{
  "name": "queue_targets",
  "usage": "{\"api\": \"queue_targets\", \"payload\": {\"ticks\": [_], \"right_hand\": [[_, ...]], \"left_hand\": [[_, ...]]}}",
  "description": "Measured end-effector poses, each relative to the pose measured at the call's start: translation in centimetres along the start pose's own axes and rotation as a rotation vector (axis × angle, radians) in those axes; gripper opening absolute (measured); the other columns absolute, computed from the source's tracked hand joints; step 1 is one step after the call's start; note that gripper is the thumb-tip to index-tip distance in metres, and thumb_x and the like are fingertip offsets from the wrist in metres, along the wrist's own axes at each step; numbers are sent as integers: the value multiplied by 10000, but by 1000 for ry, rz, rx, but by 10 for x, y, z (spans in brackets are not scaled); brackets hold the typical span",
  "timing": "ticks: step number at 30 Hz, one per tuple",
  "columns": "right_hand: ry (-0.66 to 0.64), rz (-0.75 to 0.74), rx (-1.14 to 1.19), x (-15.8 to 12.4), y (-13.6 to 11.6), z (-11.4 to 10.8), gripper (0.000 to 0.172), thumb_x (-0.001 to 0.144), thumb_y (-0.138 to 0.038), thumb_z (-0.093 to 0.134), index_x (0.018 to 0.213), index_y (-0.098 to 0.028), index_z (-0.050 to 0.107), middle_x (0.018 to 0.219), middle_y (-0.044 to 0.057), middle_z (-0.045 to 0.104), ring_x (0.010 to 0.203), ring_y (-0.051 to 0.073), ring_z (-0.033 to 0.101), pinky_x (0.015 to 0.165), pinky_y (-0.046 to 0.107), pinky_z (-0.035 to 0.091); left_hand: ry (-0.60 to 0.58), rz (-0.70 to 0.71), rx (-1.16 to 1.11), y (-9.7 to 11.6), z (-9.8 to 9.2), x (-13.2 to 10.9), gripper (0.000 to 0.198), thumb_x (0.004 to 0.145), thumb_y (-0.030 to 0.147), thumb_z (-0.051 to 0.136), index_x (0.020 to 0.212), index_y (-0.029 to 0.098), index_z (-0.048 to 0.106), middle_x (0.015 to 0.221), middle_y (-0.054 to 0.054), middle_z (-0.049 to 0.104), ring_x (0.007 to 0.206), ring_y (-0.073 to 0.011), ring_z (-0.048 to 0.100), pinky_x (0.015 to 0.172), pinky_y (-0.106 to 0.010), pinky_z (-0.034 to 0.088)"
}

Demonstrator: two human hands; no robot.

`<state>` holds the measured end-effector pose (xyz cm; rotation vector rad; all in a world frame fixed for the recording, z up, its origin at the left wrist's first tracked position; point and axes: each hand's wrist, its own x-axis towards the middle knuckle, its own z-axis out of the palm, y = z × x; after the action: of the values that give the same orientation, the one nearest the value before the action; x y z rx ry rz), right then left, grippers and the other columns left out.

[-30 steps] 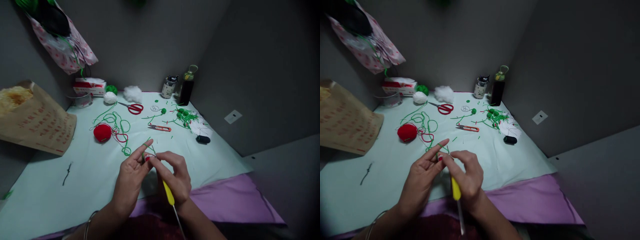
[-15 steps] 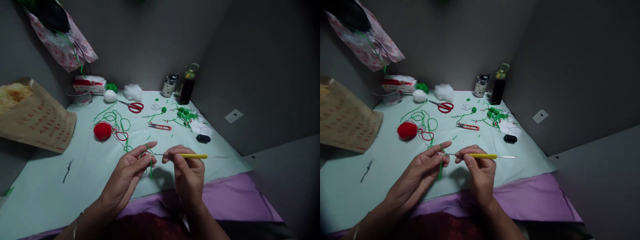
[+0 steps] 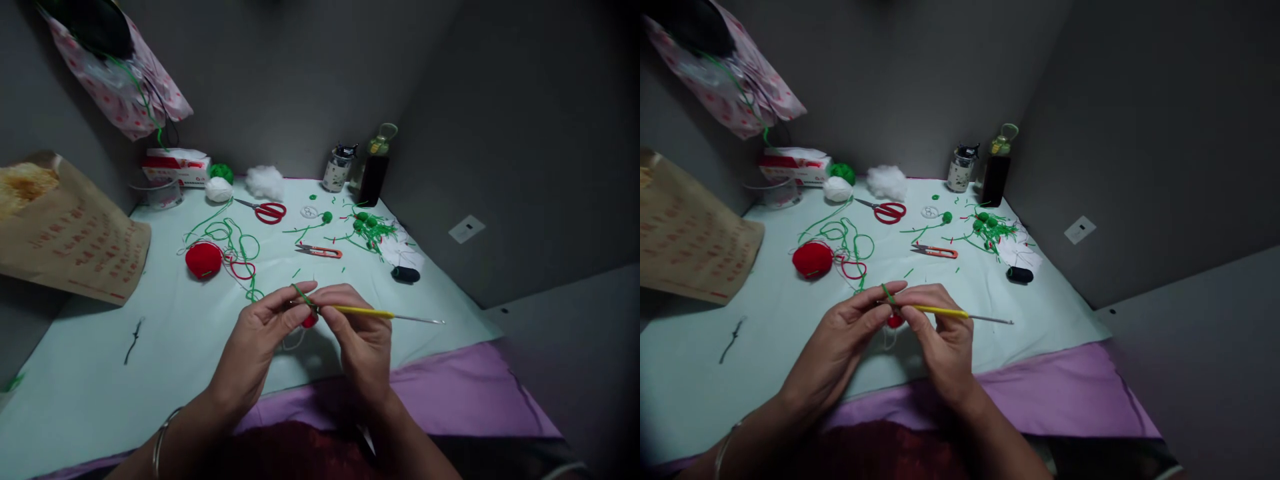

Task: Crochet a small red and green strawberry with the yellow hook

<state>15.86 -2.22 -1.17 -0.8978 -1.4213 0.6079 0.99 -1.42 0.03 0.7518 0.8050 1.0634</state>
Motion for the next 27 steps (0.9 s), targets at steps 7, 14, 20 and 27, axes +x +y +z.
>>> {"api": "queue_targets", "payload": {"ticks": [7,14,20,27], "right_hand": [[27,-391,-497,-15,1,3,382,928,-28,622,1232,-239,717,1098,89,720,1006,207,694,799,355,609],[74,17,100,-4,2,-9,167,972,-158,607,984,-241,751,841,18,693,725,148,646,656,307,559],[14,112,156,0,5,-1,137,944,-200,676,967,-266,794,937,29,748,906,172,687,792,312,564],[9,185,168,0,8,-5,161,937,-199,694,980,-311,802,953,-10,764,913,147,671,819,284,537]], "left_hand": [[-44,-141,-202,-1,6,3,413,808,245,833,1213,187,776,840,-30,718,805,-132,608,852,-239,471],[-33,-215,-181,7,-6,5,368,790,227,856,1153,192,802,822,-21,703,731,-86,576,713,-164,457],[-70,-69,-105,0,0,4,339,816,248,840,1152,255,794,909,-7,731,819,-100,596,813,-197,460],[-74,-56,-46,3,-5,3,329,825,257,831,1153,267,802,940,-7,708,859,-107,603,838,-206,459]]}}
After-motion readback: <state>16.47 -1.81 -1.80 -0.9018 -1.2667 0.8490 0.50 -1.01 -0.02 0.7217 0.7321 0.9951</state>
